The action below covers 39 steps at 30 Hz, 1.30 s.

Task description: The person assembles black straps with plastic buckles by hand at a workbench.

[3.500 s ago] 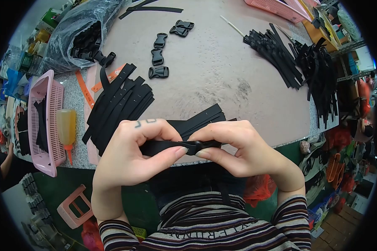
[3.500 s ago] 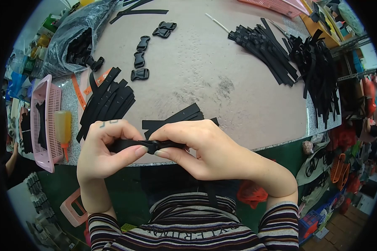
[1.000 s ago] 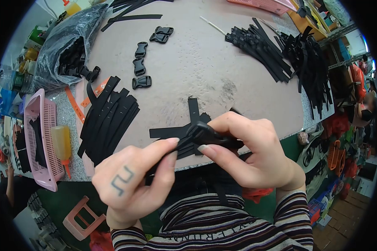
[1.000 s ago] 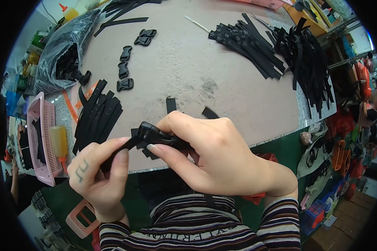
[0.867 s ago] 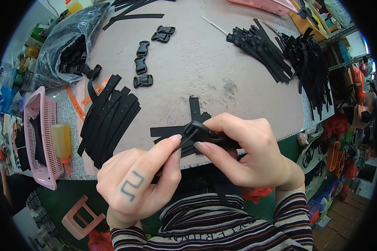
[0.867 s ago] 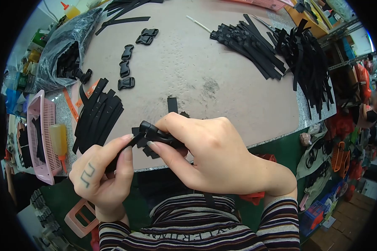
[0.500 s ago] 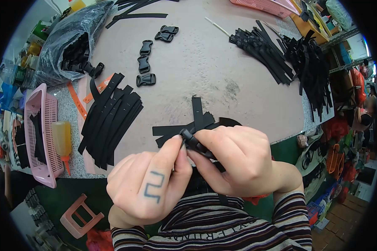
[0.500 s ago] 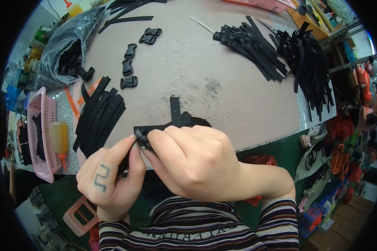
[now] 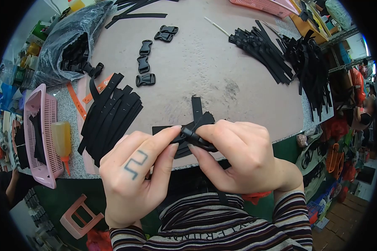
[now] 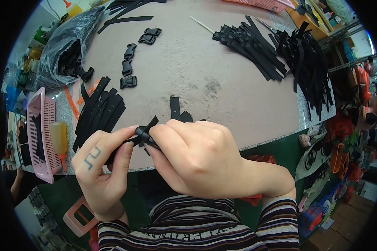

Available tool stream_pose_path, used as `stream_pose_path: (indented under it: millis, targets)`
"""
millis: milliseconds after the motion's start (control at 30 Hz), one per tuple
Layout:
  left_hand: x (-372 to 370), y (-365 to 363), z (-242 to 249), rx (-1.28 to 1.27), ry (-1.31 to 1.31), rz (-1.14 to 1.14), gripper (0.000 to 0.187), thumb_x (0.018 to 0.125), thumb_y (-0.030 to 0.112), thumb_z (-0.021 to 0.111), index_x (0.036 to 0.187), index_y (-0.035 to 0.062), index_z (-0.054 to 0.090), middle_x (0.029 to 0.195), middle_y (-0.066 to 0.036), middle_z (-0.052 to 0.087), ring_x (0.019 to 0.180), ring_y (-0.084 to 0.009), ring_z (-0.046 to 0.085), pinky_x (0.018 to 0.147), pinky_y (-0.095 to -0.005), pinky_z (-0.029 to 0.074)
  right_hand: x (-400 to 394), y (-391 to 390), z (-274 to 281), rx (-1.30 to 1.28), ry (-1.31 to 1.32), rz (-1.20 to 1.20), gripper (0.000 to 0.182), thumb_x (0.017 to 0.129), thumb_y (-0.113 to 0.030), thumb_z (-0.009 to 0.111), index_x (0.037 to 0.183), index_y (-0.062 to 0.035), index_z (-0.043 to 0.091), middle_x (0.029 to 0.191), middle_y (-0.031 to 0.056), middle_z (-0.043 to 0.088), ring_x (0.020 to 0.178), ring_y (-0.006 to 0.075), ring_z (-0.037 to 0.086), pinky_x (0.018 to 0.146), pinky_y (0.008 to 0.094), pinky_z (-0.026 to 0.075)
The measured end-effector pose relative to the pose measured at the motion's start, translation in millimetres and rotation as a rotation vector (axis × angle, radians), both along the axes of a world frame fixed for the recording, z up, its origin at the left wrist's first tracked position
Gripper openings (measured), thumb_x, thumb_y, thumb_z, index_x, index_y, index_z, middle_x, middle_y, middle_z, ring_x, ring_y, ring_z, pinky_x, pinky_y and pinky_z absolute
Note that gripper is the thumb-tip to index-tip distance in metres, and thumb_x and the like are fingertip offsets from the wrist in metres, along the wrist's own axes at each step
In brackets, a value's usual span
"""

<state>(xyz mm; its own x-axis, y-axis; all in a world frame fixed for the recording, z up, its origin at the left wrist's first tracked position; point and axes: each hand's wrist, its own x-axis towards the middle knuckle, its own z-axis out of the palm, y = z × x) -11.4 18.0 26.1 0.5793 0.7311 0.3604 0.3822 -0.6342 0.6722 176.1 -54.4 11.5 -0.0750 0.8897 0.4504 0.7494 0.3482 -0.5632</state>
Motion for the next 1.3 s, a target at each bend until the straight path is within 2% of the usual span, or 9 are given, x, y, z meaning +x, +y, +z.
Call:
stream_pose_path:
  millis: [167,500,600,767,867,933,1033,1200,1300]
  targets:
    - [1.8,-1.8,0.9,0.109,0.055,0.01,0.022,0.08,-0.005,0.075,0.101,0.0001,0.076,0.071,-0.004,0.062,0.058,-0.0115,0.05,0.049,-0.0252,0.032,-0.6,-0.7,3.1,-0.029,-0.031,0.015,0.02,0.079,-0.008,0.074,0.094,-0.0003,0.063,0.072,0.0079,0.06,0.054,0.0236,0.06,0.05,0.0328,0.049]
    - [-1.2,-2.4,4.5,0.196,0.078,0.022,0.021,0.078,-0.004,0.078,0.098,0.0006,0.075,0.075,-0.007,0.066,0.059,-0.0152,0.052,0.048,-0.0275,0.035,-8.1,-0.6,2.3,-0.072,0.279,0.01,0.042,0.08,0.001,0.074,0.119,0.0035,0.058,0.078,0.0119,0.065,0.064,0.0277,0.066,0.056,0.0343,0.053]
    - [-2.7,-2.8,7.9,0.214,0.098,0.024,0.022,0.078,-0.004,0.078,0.098,0.0009,0.075,0.075,-0.007,0.066,0.059,-0.0159,0.052,0.049,-0.0279,0.035,-2.5,-0.7,10.1,-0.168,0.232,0.05,0.045,0.082,0.003,0.076,0.124,0.0041,0.058,0.092,0.015,0.07,0.077,0.026,0.073,0.066,0.032,0.057]
    - [-3.1,-6.9,12.5,0.231,0.161,0.028,0.025,0.076,-0.001,0.08,0.1,0.002,0.074,0.079,-0.007,0.067,0.065,-0.0188,0.055,0.055,-0.0309,0.04,-0.1,3.5,2.0,-0.117,0.219,0.126,0.04,0.085,-0.001,0.073,0.122,0.0014,0.059,0.079,0.0133,0.068,0.068,0.0272,0.07,0.059,0.0345,0.054]
    - [-4.9,2.6,14.5,0.423,0.13,-0.011,0.025,0.079,0.008,0.082,0.103,0.0056,0.076,0.086,-0.004,0.064,0.077,-0.022,0.058,0.067,-0.0346,0.043,3.8,3.1,8.0,-0.233,0.339,0.137,0.031,0.088,-0.002,0.072,0.117,0.0013,0.061,0.084,0.0138,0.071,0.07,0.0228,0.072,0.062,0.0318,0.055]
    - [-12.9,13.9,13.2,0.932,0.133,0.068,0.025,0.082,0.015,0.082,0.105,0.0084,0.076,0.088,-0.001,0.06,0.084,-0.0228,0.057,0.074,-0.0359,0.043,9.8,1.2,10.8,-0.347,0.522,0.145,0.025,0.091,-0.004,0.071,0.113,0.0018,0.062,0.088,0.0147,0.073,0.072,0.0181,0.073,0.065,0.0286,0.055]
    - [-32.8,8.0,12.6,1.098,0.276,0.104,0.026,0.087,0.023,0.081,0.11,0.0117,0.077,0.087,0.003,0.052,0.086,-0.0186,0.056,0.08,-0.0348,0.042,12.3,-0.5,15.9,-0.576,0.802,0.183,0.026,0.091,-0.006,0.072,0.112,0.0053,0.062,0.094,0.0136,0.075,0.085,0.0131,0.072,0.074,0.0251,0.054]
    - [-19.3,15.4,2.0,0.831,0.105,0.156,0.027,0.083,0.001,0.081,0.108,-0.0034,0.073,0.084,-0.008,0.068,0.067,-0.0207,0.059,0.064,-0.0347,0.047,-4.9,-2.8,12.5,-0.505,0.803,0.18,0.029,0.091,-0.004,0.073,0.115,0.0073,0.062,0.1,0.013,0.074,0.095,0.0165,0.073,0.082,0.0264,0.056]
    - [-19.9,5.8,-7.6,0.319,-0.233,0.0,0.023,0.086,-0.006,0.074,0.107,-0.006,0.066,0.085,-0.014,0.072,0.069,-0.0223,0.065,0.06,-0.0297,0.049,-13.6,-2.9,8.0,-0.326,0.662,0.139,0.03,0.087,0.0,0.075,0.114,0.0068,0.063,0.102,0.0143,0.073,0.096,0.0199,0.075,0.08,0.0271,0.059]
